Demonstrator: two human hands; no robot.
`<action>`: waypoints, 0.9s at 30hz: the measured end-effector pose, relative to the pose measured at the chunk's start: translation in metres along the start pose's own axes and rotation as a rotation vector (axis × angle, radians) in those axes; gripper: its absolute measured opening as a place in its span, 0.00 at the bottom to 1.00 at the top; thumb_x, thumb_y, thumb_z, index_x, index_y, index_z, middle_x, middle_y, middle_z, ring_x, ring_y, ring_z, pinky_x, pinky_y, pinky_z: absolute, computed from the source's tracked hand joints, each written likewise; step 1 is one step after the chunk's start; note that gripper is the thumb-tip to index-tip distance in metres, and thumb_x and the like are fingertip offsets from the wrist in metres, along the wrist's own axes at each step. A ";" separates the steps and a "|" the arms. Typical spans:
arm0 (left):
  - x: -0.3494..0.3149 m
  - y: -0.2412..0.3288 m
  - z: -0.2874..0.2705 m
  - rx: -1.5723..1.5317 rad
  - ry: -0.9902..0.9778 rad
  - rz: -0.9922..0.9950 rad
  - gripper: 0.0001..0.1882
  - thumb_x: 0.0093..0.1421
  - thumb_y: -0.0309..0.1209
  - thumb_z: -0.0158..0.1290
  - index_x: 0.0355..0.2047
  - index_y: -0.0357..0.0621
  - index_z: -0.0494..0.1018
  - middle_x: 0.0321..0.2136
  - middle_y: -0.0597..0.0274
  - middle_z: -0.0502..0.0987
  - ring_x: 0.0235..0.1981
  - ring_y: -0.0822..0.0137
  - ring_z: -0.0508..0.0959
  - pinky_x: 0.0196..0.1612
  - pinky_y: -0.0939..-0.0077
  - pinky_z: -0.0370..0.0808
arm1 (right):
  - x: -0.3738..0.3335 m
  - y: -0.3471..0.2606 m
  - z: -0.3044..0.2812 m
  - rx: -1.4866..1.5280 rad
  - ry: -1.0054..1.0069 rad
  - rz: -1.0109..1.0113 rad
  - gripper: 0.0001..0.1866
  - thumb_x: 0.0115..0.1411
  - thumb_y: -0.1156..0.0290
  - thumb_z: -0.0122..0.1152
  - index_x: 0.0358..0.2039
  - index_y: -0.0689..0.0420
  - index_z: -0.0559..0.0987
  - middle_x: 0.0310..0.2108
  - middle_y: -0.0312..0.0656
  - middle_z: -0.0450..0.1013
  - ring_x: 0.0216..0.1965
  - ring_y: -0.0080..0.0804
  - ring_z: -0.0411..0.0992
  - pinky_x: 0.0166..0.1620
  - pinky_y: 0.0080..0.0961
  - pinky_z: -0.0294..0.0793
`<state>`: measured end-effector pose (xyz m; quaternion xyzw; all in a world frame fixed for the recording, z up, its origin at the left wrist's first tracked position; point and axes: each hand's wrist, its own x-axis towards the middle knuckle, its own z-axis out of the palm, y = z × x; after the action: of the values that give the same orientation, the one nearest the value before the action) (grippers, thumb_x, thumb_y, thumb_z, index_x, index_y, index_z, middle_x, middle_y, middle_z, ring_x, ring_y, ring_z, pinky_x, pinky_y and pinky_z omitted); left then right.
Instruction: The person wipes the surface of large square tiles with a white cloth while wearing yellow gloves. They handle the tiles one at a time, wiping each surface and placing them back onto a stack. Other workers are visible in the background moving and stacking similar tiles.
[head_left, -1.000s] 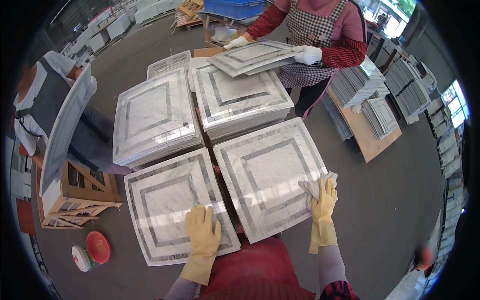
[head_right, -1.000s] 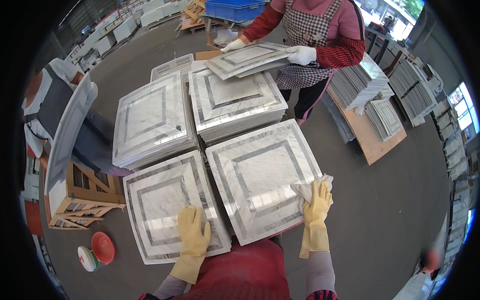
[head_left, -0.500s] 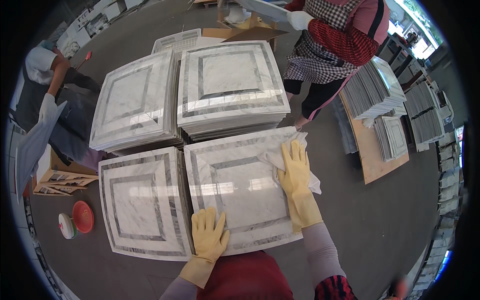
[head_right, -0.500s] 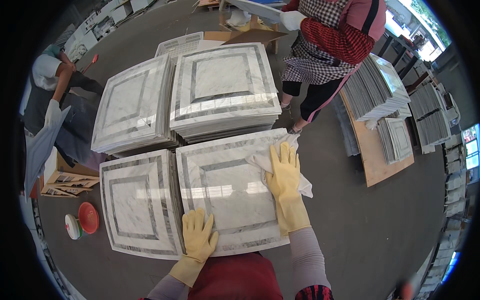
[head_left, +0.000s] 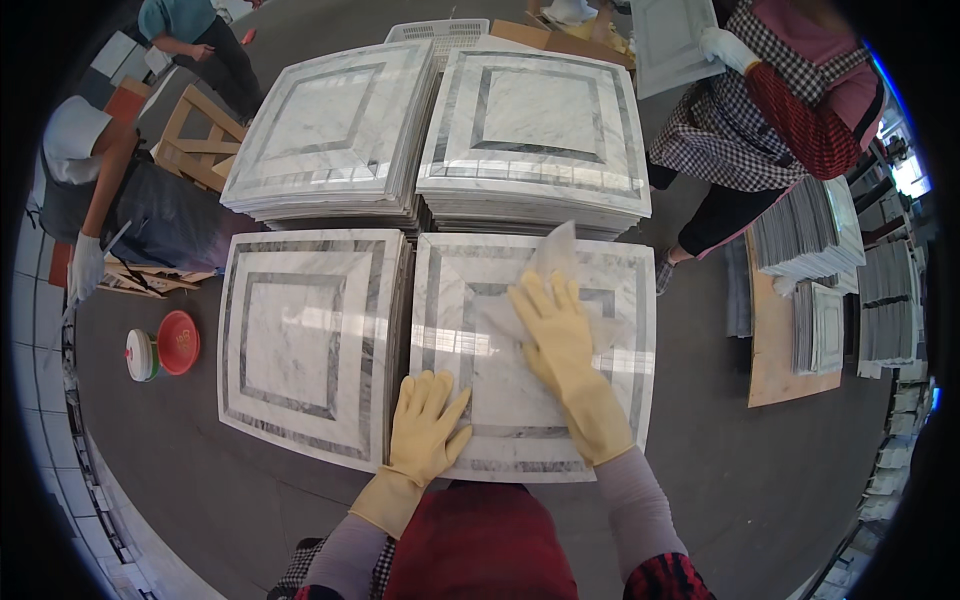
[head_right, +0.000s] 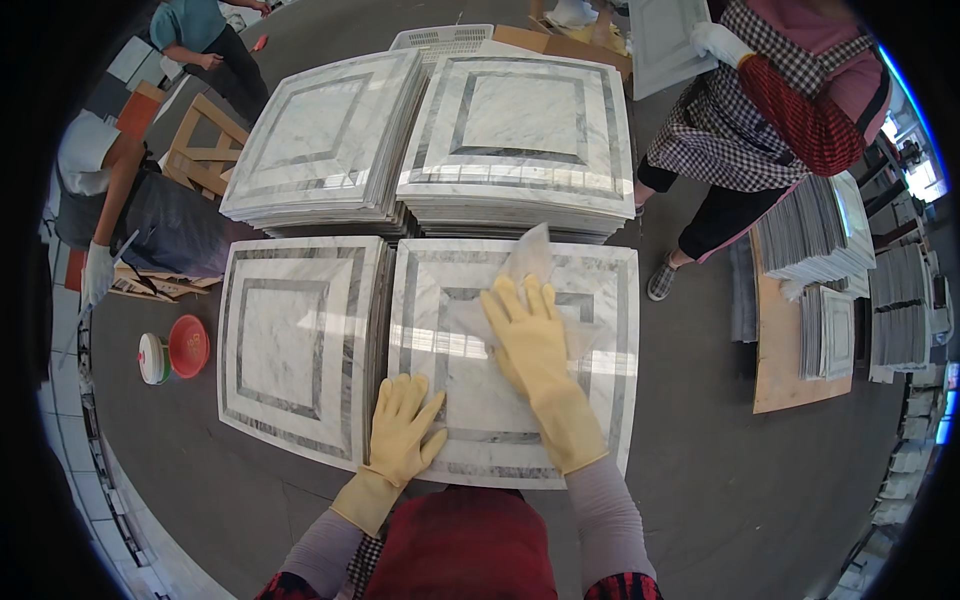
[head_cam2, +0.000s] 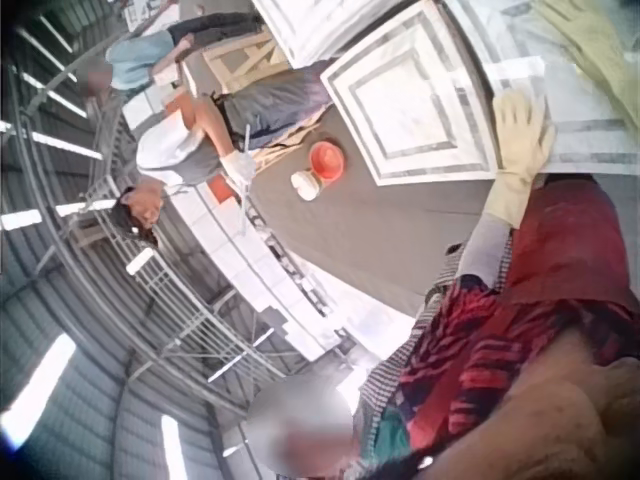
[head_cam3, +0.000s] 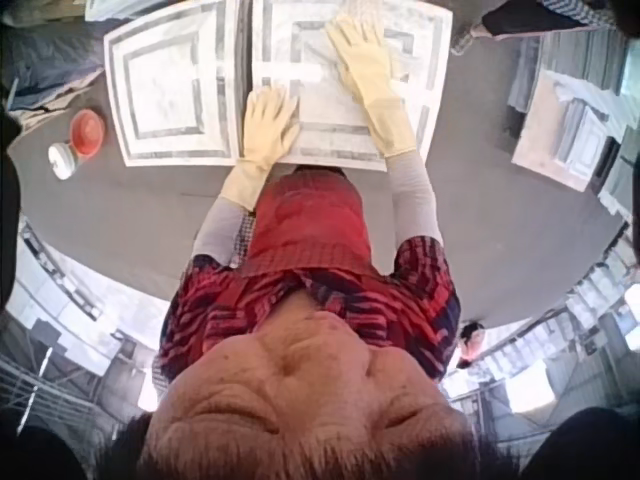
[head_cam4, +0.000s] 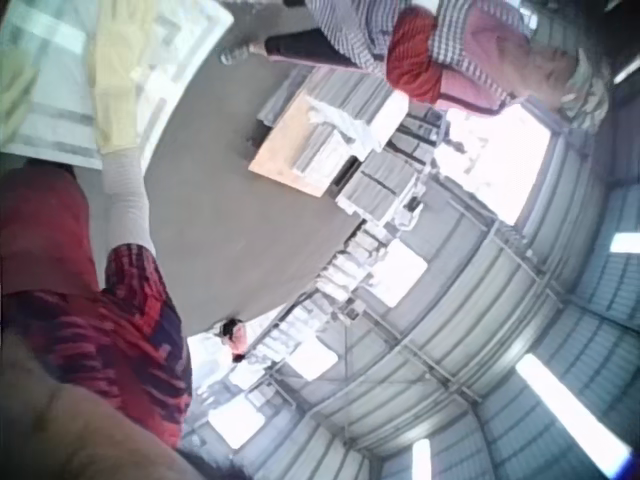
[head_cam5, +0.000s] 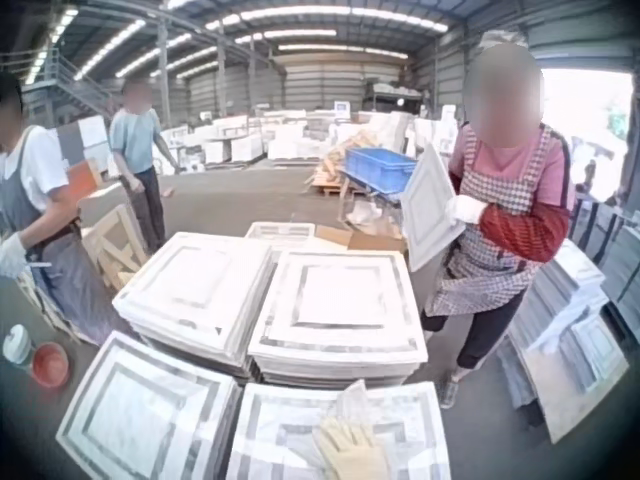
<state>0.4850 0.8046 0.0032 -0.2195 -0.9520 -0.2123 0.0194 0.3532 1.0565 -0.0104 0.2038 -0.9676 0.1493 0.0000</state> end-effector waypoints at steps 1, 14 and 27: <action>0.002 -0.001 0.001 -0.023 0.013 0.006 0.27 0.57 0.34 0.68 0.57 0.38 0.81 0.63 0.39 0.74 0.65 0.34 0.71 0.71 0.32 0.64 | -0.021 -0.023 0.006 0.013 -0.029 -0.070 0.39 0.60 0.68 0.71 0.73 0.47 0.75 0.77 0.44 0.65 0.78 0.62 0.60 0.81 0.60 0.55; -0.077 0.052 -0.027 -0.390 0.299 -0.436 0.22 0.62 0.16 0.56 0.58 0.25 0.79 0.64 0.29 0.76 0.67 0.28 0.74 0.74 0.42 0.69 | 0.011 -0.097 0.015 0.021 -0.135 -0.371 0.42 0.55 0.59 0.79 0.72 0.45 0.76 0.74 0.42 0.68 0.76 0.57 0.62 0.78 0.68 0.54; -0.173 0.072 -0.012 -0.550 0.379 -0.809 0.21 0.69 0.20 0.55 0.62 0.32 0.80 0.65 0.35 0.78 0.68 0.37 0.77 0.73 0.49 0.71 | 0.144 -0.090 0.053 -0.078 0.030 -0.211 0.33 0.57 0.67 0.75 0.65 0.45 0.83 0.78 0.40 0.66 0.76 0.54 0.63 0.76 0.50 0.64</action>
<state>0.6718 0.7873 0.0206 0.2108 -0.8497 -0.4808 0.0495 0.2599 0.9055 -0.0263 0.3021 -0.9457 0.1138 0.0383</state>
